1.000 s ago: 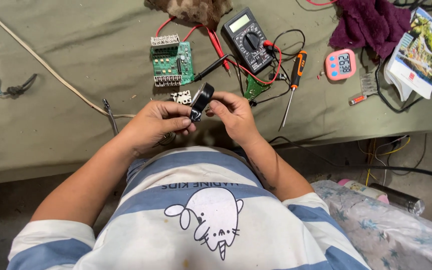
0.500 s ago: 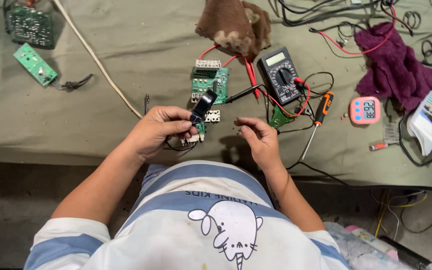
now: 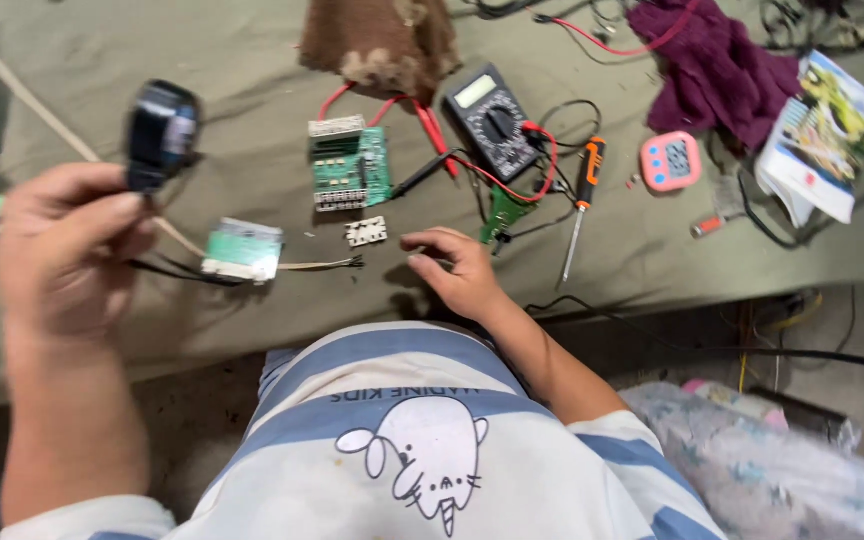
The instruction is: The person works on a small electronic component, using pliers to strip wires and then wrapping the connection with black electrical tape. They handle a circuit board and a multimeter on the workbench while performing the repair.
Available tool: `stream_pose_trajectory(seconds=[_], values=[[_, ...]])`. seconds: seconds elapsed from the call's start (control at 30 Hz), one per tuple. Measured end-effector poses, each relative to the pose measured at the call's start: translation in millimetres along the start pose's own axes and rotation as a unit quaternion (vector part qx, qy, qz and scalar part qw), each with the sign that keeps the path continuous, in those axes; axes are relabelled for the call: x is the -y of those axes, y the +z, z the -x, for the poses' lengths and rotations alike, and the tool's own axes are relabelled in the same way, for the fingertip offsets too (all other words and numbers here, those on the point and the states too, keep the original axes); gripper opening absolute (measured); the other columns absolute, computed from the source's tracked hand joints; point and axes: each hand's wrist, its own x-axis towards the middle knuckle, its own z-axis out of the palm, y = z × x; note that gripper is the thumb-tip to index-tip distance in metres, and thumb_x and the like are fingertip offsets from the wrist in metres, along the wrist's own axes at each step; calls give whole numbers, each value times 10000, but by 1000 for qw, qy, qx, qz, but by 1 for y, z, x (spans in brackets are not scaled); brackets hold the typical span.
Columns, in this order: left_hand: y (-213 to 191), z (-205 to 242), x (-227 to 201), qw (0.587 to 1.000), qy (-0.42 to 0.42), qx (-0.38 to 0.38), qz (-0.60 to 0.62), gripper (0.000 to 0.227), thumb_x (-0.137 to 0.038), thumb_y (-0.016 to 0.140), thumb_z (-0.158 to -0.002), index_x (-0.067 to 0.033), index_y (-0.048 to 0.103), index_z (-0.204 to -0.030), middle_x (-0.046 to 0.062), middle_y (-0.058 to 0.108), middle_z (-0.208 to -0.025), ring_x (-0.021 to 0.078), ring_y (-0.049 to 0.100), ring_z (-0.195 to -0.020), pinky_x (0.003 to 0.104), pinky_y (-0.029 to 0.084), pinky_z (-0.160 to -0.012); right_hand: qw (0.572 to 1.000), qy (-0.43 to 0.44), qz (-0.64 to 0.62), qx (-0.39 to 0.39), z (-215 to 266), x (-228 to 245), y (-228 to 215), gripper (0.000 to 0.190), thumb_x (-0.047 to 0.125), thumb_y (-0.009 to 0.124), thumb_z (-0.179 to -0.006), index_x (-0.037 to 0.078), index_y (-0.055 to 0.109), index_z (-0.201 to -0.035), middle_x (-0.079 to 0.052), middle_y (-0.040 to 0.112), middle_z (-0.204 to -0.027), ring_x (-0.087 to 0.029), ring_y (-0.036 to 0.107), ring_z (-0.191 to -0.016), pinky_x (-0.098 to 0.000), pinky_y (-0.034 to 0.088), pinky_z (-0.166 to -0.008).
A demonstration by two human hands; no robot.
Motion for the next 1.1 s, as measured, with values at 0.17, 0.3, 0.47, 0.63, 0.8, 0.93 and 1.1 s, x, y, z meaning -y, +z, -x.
stream_pose_trajectory(seconds=[0.17,0.3,0.47,0.63,0.8,0.93,1.1], values=[[1,-7,1,994,70,21,-75,253,-169,708,-938,-100,691,-1181,69,621,-831,47,447,-583,155,335,-587,1000,-6,-7,4,4,-6,3,239,223,696,-968,108,743,-1172,-59,758,-1123,-175,713,-1053,-296,539,-943],[25,3,39,983,55,37,-174,248,-134,763,-917,-111,718,-1160,-2,691,-947,53,626,-780,171,515,-762,1000,-3,-11,2,8,-11,4,249,223,703,-972,105,738,-1188,-61,749,-1128,-173,711,-1050,-285,533,-944],[49,15,84,965,-49,143,-214,121,-81,762,-913,-82,751,-1034,-31,696,-879,48,584,-790,211,459,-756,999,-45,-12,18,18,-6,3,241,237,703,-982,89,734,-1169,-75,744,-1063,-188,723,-950,-294,559,-874],[66,25,106,967,-53,185,-166,68,-73,780,-889,-39,759,-944,-4,658,-752,45,553,-718,217,450,-668,998,-50,-43,6,25,-13,4,222,207,727,-974,90,747,-1161,-95,754,-1053,-241,728,-985,-350,556,-903],[80,24,107,956,28,237,-171,46,-30,780,-871,7,770,-897,146,697,-814,143,588,-824,337,481,-748,995,-44,-86,-7,23,-16,6,229,199,750,-964,79,765,-1159,-120,763,-1037,-287,732,-1020,-408,551,-919],[86,27,106,949,28,259,-176,48,-36,785,-875,6,784,-899,139,723,-833,159,610,-840,351,487,-776,995,-47,-89,6,21,-21,9,240,204,752,-965,99,768,-1180,-94,767,-1060,-268,729,-1050,-391,549,-934],[82,27,104,953,1,248,-176,65,-40,778,-889,6,789,-934,124,727,-851,142,596,-845,341,487,-779,996,-47,-78,5,21,-12,2,250,197,746,-967,89,762,-1192,-112,767,-1068,-287,731,-1050,-409,552,-929]])
